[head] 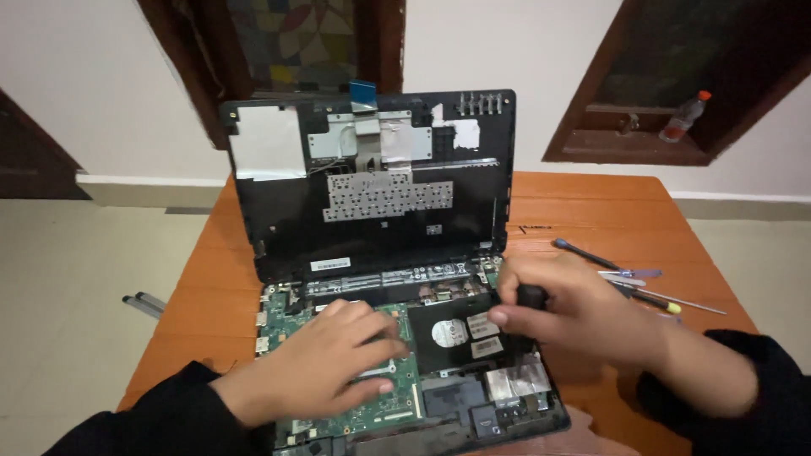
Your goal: Disassembling internal components of a laptop, including removing screws and prying out parts like the cooling fan.
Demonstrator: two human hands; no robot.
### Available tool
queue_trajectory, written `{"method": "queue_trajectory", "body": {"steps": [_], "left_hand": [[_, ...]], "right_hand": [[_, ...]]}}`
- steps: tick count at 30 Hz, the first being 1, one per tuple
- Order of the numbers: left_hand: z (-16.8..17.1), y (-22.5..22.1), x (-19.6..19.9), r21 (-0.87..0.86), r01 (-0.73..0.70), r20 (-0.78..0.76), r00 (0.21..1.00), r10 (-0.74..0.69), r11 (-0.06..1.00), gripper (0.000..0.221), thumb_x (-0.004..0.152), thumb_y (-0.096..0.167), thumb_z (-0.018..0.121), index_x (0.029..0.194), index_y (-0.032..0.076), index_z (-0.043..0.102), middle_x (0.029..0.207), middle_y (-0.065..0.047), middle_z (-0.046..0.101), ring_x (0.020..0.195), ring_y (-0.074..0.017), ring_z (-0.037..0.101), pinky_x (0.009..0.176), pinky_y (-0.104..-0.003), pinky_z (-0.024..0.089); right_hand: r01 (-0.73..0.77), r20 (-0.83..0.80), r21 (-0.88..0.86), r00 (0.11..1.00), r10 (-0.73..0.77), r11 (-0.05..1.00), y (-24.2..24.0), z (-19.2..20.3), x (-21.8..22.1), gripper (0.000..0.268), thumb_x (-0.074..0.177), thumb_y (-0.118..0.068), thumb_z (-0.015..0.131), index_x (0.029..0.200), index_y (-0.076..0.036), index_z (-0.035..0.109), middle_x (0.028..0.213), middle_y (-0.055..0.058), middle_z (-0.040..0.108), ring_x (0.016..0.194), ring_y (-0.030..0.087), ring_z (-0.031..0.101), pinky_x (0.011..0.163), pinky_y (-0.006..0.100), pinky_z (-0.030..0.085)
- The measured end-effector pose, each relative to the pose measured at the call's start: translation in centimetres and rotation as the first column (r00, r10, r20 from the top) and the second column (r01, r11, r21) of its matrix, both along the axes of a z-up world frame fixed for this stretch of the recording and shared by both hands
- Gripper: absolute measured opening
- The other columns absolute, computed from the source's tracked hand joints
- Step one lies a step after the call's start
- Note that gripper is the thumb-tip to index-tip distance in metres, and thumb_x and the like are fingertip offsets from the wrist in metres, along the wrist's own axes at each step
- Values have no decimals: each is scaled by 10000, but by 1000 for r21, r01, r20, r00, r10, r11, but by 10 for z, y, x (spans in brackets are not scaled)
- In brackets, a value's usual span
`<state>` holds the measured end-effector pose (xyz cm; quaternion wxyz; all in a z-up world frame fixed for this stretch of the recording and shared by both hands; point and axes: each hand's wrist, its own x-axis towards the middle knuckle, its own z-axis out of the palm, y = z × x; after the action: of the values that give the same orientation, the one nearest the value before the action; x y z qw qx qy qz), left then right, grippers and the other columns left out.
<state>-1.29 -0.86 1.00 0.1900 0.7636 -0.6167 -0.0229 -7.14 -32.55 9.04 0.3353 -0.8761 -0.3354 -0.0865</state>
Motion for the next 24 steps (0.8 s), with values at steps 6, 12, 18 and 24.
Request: {"method": "queue_trajectory", "body": {"steps": [6, 12, 18, 24], "left_hand": [[-2, -1, 1, 14, -3, -45, 999, 4, 1000, 384, 1052, 420, 479, 1240, 134, 654, 1221, -96, 594, 1034, -296, 522, 868, -472, 383], [-12, -1, 3, -13, -10, 12, 1000, 11, 1000, 372, 1057, 436, 478, 1232, 151, 641, 1221, -81, 597, 1042, -292, 547, 827, -465, 402], [-11, -1, 3, -33, 3, 21, 1000, -3, 999, 369, 1055, 440, 475, 1225, 160, 646, 1194, -61, 603, 1041, -276, 547, 830, -453, 402], [-14, -2, 2, -39, -20, 46, 999, 22, 999, 360, 1037, 438, 504, 1218, 171, 661, 1180, -51, 624, 1059, -269, 568, 840, -455, 423]], "right_hand": [[337, -356, 327, 909, -215, 883, -28, 0, 7, 147, 916, -243, 716, 863, -145, 619, 756, 44, 786, 666, 116, 743, 479, 241, 569], [568, -191, 317, 822, -536, 759, -56, 13, 0, 255, 1102, -225, 493, 953, -28, 558, 988, 122, 692, 653, 185, 628, 635, 299, 552], [524, 333, 12, 801, -497, 852, -106, -71, -16, 158, 994, -14, 626, 1141, -27, 683, 1172, 115, 727, 1084, 263, 705, 972, 373, 560], [413, 476, -192, 832, -284, 890, -115, -98, -24, 275, 983, -114, 664, 1241, -21, 654, 1198, 132, 715, 1027, 316, 700, 892, 416, 543]]}}
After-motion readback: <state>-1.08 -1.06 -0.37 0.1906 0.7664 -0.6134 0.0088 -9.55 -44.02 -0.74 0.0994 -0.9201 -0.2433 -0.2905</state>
